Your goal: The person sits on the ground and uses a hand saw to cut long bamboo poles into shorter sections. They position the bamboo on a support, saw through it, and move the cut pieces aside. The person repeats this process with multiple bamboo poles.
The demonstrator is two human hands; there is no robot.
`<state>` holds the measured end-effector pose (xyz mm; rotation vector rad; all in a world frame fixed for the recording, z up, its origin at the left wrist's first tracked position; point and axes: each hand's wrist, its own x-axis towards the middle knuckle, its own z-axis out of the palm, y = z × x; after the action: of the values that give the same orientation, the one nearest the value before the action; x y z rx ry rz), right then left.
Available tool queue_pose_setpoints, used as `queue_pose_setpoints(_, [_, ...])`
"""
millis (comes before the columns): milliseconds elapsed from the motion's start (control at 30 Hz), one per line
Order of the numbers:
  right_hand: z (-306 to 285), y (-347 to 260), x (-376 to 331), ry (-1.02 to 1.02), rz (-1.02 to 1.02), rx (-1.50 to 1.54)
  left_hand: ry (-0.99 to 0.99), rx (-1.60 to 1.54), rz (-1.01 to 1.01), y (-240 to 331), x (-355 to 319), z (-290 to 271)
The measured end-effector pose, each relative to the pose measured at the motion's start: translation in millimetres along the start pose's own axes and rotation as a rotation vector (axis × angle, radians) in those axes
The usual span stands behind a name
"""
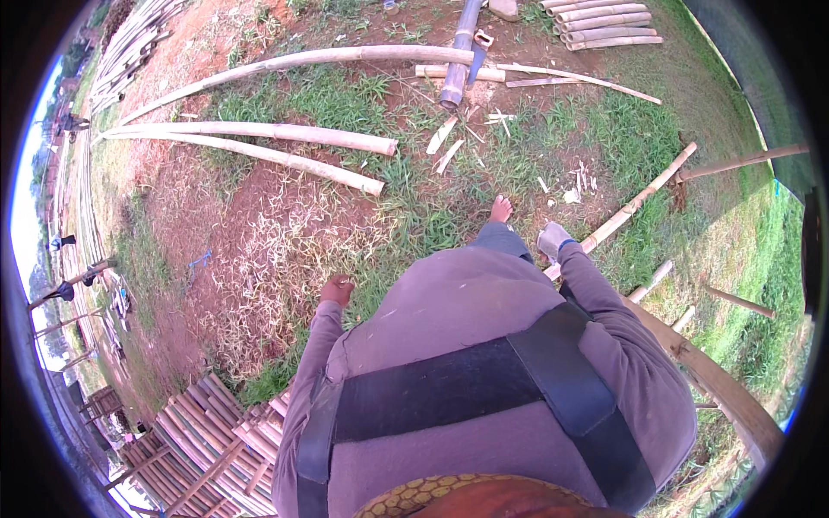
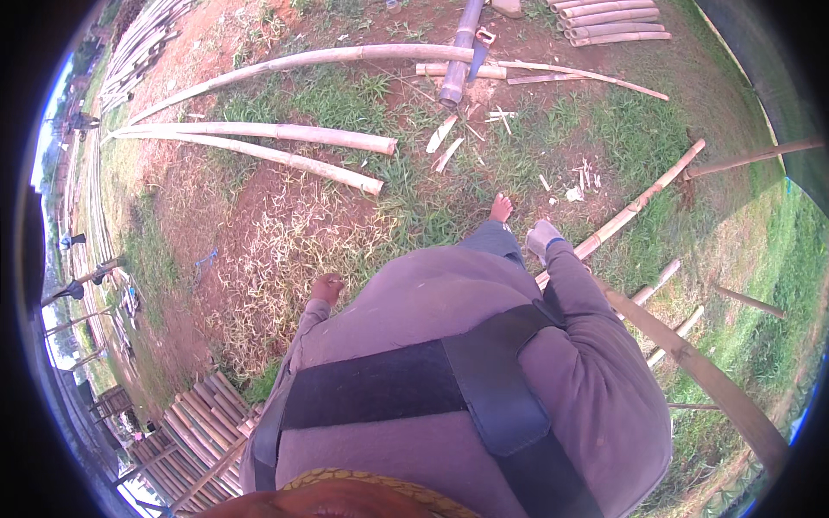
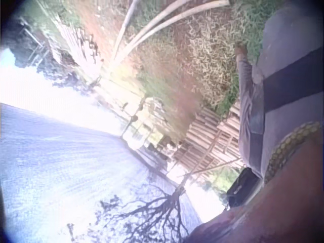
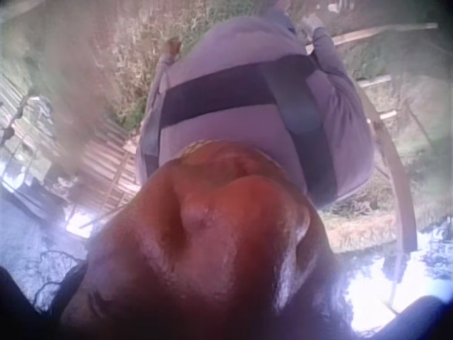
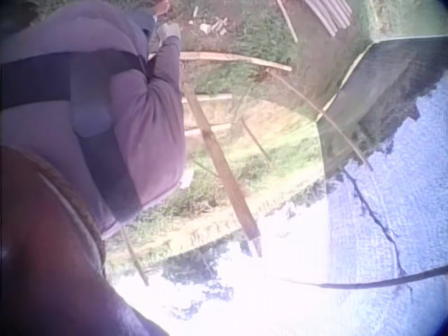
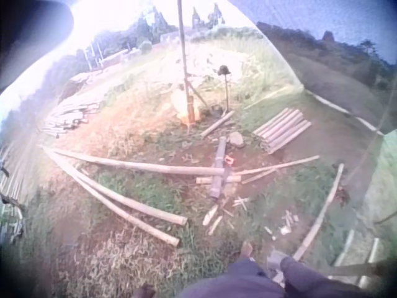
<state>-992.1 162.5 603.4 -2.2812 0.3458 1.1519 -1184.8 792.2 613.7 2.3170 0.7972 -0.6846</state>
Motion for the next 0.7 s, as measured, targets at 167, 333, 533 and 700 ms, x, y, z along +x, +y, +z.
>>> queue_pose_setpoints(167, [-123.2, 52.5, 62.7, 0.064, -0.038, -0.029, -0.085, 0.04, 0.096, 195.6, 85.6, 8.3])
queue_pose_setpoints(333, [-211.0, 126.0, 116.1, 0.364, -0.012, -0.158, -0.276, -0.063, 0.339, 405.1, 137.2, 51.5])
queue_pose_setpoints(533, [-251.5, 138.0, 161.0, 0.26, 0.126, 0.262, -0.41, 0.173, 0.663, 555.9, 227.4, 74.1])
queue_pose_setpoints(700, [-276.9, 105.7, 171.3, 0.044, -0.35, -0.706, -0.425, 0.403, 0.428, 612.1, 356.2, 66.8])
